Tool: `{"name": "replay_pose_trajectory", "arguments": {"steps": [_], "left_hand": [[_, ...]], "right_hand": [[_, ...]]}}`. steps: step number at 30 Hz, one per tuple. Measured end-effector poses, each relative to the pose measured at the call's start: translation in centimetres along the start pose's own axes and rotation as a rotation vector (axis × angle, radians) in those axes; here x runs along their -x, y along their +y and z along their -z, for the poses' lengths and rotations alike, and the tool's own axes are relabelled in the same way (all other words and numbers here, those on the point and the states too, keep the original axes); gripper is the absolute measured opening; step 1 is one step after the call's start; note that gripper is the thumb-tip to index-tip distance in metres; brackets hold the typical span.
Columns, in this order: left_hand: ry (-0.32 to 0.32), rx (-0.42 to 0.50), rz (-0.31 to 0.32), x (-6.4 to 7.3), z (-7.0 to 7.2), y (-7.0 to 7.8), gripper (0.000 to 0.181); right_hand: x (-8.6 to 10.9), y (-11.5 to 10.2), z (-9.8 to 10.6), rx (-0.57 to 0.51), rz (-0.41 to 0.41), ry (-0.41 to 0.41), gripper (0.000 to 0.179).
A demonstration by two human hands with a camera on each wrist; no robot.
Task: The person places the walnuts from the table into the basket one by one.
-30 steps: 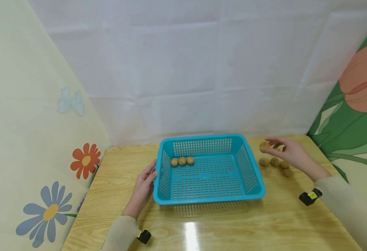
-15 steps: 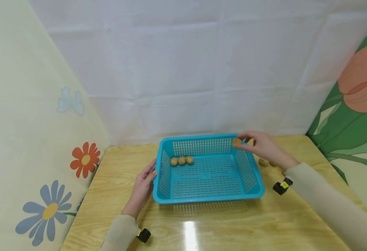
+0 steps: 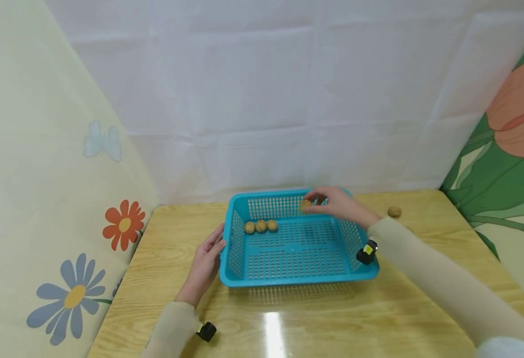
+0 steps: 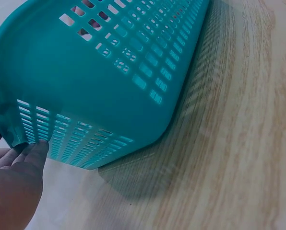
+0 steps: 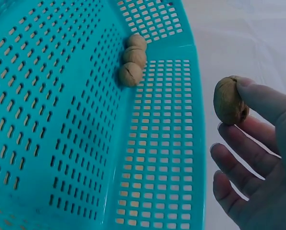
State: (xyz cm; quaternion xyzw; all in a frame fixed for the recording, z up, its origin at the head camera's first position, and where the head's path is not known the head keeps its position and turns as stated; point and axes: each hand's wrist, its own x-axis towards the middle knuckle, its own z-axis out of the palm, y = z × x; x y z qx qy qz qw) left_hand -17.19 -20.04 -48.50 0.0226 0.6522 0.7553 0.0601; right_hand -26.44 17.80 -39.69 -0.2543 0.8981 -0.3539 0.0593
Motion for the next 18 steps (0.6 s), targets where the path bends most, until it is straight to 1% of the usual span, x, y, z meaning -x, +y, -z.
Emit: {"name": "replay_pose_trajectory", "arguments": {"steps": [4,6,9,12,18], "left_hand": [[0.013,0.006,-0.002,0.2,0.1,0.0,0.058],[0.025,0.009,-0.001,0.3,0.2,0.0,0.057],[0.033,0.000,-0.006,0.4,0.2,0.0,0.057],[0.025,-0.006,-0.018,0.5,0.1,-0.1,0.058],[0.007,0.008,-0.011,0.7,0.0,-0.1,0.057]], "right_hand": [[-1.4,-0.4,-1.6,-0.029,-0.001,-0.100,0.049],[-2.1,-0.4,-2.6,-0.031,0.005,-0.147,0.048],[-2.9,-0.2,-4.2,-0.036,-0.011,-0.188,0.044],[-3.5,0.2,-5.6,-0.019,-0.058,-0.194,0.044],[-4.0,0.8,-8.1,0.041,-0.116,-0.127,0.044]]}}
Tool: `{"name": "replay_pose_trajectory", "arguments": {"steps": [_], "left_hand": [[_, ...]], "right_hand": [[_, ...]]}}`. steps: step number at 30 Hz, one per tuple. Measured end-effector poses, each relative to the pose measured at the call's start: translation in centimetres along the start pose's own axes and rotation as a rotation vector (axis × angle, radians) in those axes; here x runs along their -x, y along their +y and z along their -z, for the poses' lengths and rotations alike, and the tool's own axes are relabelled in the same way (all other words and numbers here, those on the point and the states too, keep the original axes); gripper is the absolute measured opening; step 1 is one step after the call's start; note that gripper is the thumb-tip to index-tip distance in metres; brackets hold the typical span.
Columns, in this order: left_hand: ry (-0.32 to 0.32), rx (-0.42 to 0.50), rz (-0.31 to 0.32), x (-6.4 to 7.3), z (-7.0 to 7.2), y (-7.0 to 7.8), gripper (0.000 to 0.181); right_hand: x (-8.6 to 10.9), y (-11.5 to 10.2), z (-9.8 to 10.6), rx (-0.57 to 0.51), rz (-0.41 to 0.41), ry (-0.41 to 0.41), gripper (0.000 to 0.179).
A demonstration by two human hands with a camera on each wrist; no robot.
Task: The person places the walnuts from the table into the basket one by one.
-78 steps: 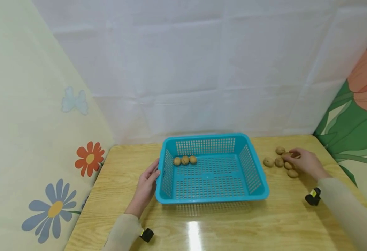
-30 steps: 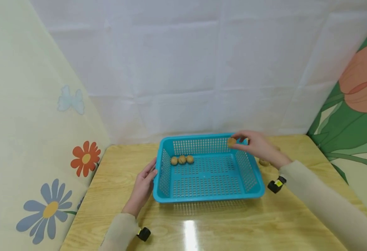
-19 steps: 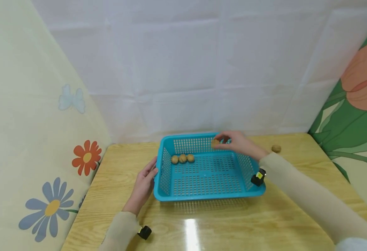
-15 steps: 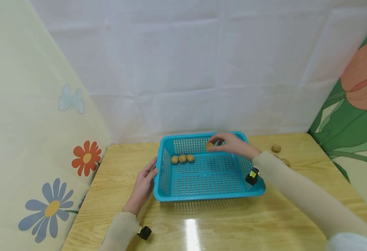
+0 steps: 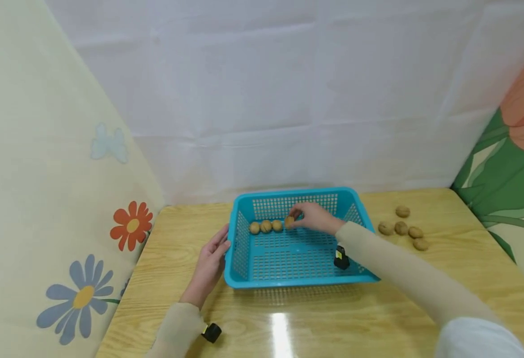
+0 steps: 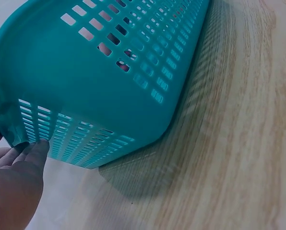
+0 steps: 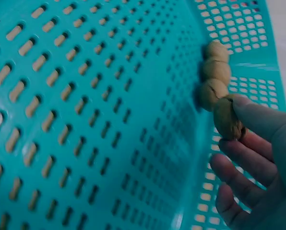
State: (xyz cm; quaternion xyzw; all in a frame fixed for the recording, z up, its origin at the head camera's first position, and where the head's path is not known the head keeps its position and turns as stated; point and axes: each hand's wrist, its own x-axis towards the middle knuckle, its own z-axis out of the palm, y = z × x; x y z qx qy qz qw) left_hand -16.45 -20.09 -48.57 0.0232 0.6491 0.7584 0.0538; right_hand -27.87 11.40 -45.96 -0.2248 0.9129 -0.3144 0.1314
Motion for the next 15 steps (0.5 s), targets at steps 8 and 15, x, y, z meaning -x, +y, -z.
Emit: {"name": "replay_pose_trajectory", "arguments": {"steps": [8,15], "left_hand": [[-0.003,0.014,0.000,-0.2,-0.1,-0.3,0.055],[-0.004,0.019,0.001,-0.1,0.1,-0.6,0.056]], "right_hand": [[-0.5,0.1,-1.6,0.055,-0.049,0.040,0.043],[-0.9,0.3,-1.7,0.085,-0.023,0.049,0.041]]}}
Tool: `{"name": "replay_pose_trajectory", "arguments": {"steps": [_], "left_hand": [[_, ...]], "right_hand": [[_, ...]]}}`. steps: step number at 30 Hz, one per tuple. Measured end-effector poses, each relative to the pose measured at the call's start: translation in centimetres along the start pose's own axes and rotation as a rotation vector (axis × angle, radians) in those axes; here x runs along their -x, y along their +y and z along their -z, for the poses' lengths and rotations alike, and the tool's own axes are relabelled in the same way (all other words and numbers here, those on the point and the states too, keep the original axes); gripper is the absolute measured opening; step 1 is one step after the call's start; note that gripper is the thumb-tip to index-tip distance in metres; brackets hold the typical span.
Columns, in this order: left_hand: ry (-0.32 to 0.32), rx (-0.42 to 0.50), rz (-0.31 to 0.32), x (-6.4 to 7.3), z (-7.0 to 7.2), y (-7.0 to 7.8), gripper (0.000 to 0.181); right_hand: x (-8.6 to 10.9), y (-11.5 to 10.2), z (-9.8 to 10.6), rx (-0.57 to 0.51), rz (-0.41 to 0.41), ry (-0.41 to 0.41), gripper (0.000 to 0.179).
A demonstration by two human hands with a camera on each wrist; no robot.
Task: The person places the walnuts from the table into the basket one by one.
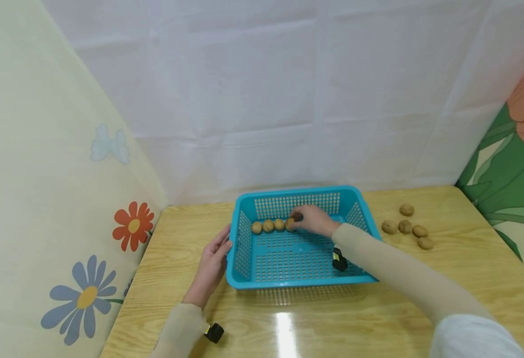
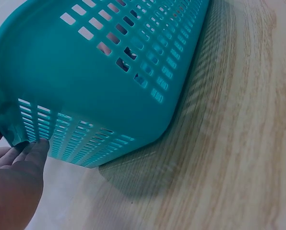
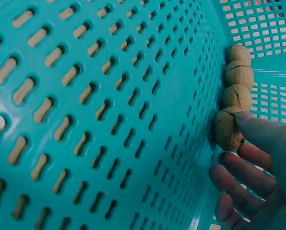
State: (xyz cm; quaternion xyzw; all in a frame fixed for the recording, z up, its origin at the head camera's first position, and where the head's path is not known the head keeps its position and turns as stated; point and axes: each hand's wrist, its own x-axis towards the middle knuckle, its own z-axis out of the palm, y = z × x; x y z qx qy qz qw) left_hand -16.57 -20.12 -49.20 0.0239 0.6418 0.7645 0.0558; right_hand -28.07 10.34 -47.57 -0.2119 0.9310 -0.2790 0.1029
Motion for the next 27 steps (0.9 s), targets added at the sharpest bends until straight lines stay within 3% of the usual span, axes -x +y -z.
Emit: {"name": "replay_pose_trajectory", "arguments": {"steps": [5,12,27], "left_hand": [[0.001,0.010,0.004,0.1,0.0,0.1,0.057],[0.009,-0.027,0.017,0.1,0.1,0.5,0.058],[0.006,0.004,0.005,0.0,0.1,0.3,0.057]], "right_hand": [[0.7,-0.1,1.1,-0.012,-0.006,-0.001,0.039],[2.8,-0.4,4.6,-0.086,0.018,-0.007,0.041],[9.9,2.6,11.3,-0.088,0.010,0.080,0.043]]}}
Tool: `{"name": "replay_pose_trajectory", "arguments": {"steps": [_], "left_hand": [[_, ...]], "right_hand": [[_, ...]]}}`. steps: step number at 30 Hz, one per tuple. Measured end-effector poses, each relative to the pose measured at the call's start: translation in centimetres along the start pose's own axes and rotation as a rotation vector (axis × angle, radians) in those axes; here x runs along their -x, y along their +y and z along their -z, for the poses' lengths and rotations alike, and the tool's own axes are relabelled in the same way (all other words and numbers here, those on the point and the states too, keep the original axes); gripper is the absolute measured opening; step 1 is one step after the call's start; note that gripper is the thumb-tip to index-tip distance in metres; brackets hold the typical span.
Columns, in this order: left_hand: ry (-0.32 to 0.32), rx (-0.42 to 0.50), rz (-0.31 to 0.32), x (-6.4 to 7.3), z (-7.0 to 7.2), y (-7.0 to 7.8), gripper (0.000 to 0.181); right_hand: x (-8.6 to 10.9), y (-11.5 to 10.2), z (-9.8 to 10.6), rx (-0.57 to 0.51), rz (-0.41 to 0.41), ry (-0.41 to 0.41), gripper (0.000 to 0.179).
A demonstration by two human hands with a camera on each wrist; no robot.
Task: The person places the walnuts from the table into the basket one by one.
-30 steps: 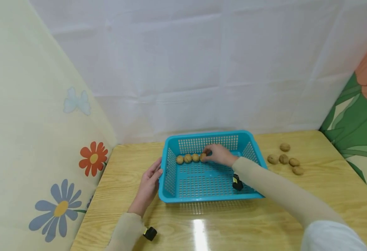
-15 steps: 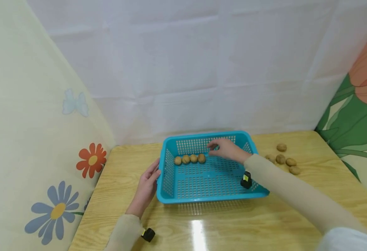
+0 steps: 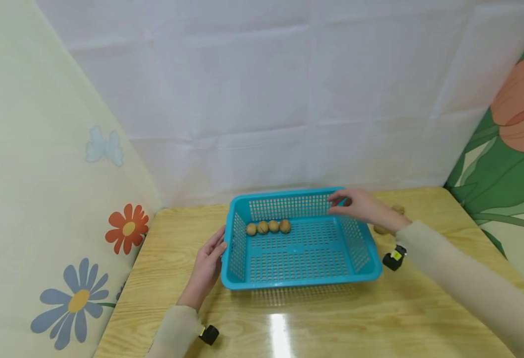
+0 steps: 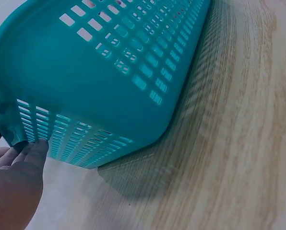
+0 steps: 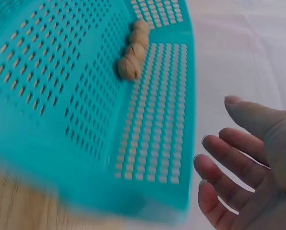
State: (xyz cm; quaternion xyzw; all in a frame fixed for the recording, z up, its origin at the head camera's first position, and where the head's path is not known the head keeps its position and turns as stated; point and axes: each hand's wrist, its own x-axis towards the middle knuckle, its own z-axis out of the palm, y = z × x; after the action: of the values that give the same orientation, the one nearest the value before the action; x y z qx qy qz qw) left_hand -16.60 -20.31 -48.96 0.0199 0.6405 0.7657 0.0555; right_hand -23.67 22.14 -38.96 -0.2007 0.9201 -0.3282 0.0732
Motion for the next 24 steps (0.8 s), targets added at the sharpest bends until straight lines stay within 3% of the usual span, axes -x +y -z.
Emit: {"name": "replay_pose_trajectory", "arguments": {"steps": [8,24], "left_hand": [[-0.003,-0.022,0.004,0.0,0.0,0.1,0.059],[0.004,-0.006,0.012,-0.1,0.0,0.0,0.058]], "right_hand": [[4.5,3.0,2.7,-0.001,-0.040,0.089,0.044],[11.5,11.2,3.6,0.061,-0.097,0.155,0.038]]}}
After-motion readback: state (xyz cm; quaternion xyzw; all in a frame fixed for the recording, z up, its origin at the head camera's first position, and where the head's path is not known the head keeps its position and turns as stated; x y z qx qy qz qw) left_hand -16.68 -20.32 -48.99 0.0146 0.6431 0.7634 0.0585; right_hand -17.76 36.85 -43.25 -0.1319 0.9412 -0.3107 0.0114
